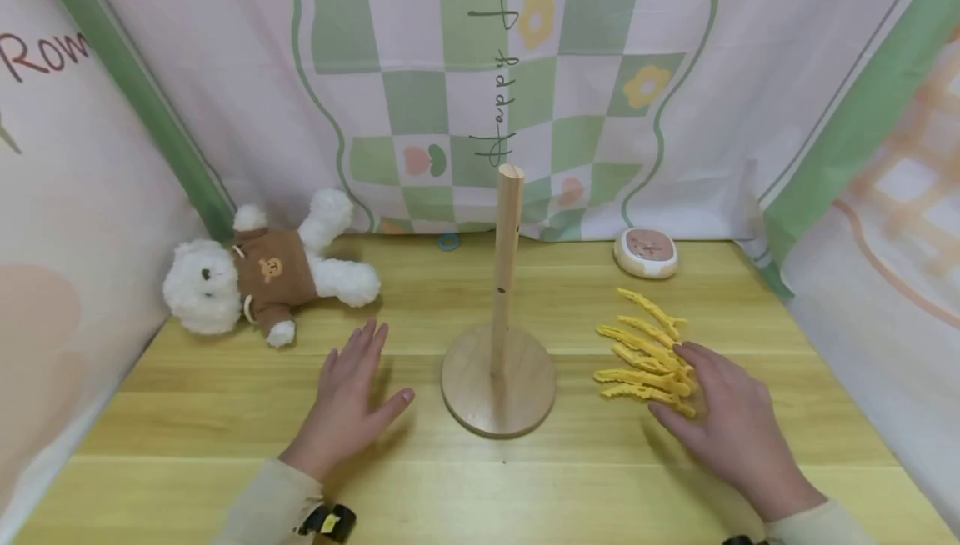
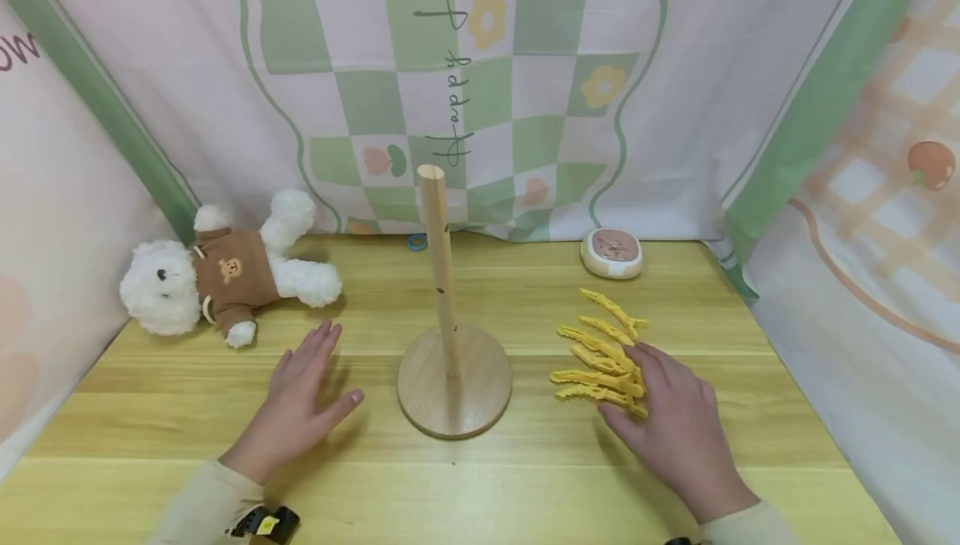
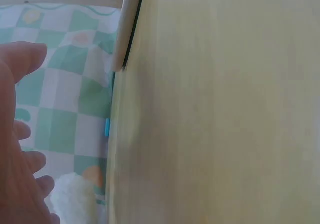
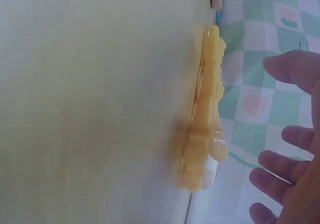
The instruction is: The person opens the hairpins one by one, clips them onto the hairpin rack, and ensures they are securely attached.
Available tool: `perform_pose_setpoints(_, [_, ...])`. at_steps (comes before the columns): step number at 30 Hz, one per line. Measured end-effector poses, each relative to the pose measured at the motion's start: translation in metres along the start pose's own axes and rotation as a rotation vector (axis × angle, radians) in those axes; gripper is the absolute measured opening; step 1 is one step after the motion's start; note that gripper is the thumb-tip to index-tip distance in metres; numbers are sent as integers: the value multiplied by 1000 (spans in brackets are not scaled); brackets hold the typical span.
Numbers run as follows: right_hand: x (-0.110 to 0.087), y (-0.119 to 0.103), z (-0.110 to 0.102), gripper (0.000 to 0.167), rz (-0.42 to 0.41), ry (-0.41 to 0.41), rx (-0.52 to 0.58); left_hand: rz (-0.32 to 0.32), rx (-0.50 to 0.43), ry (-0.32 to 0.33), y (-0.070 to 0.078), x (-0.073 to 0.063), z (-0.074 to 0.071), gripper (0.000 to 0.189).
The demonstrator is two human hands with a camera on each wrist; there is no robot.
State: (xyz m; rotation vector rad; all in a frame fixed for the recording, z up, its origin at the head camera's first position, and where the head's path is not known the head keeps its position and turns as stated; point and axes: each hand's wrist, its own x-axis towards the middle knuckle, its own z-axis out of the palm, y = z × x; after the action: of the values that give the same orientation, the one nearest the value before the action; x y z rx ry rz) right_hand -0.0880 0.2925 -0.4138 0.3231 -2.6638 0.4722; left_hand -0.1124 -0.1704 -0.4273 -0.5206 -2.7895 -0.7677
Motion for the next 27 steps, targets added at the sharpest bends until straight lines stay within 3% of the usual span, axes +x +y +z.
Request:
perform_pose_setpoints(11, [4,10,0,71,151,-107,34,7,-79,-30,7,6,13,94])
perform_pose_setpoints(17, [9,18,1,66,181,-136,91,-10,-140,-46,13,9,24,94])
perform_pose_setpoints(27, [20,26,5,55,312,-231,118,3,-187,-73,29,17,36,93])
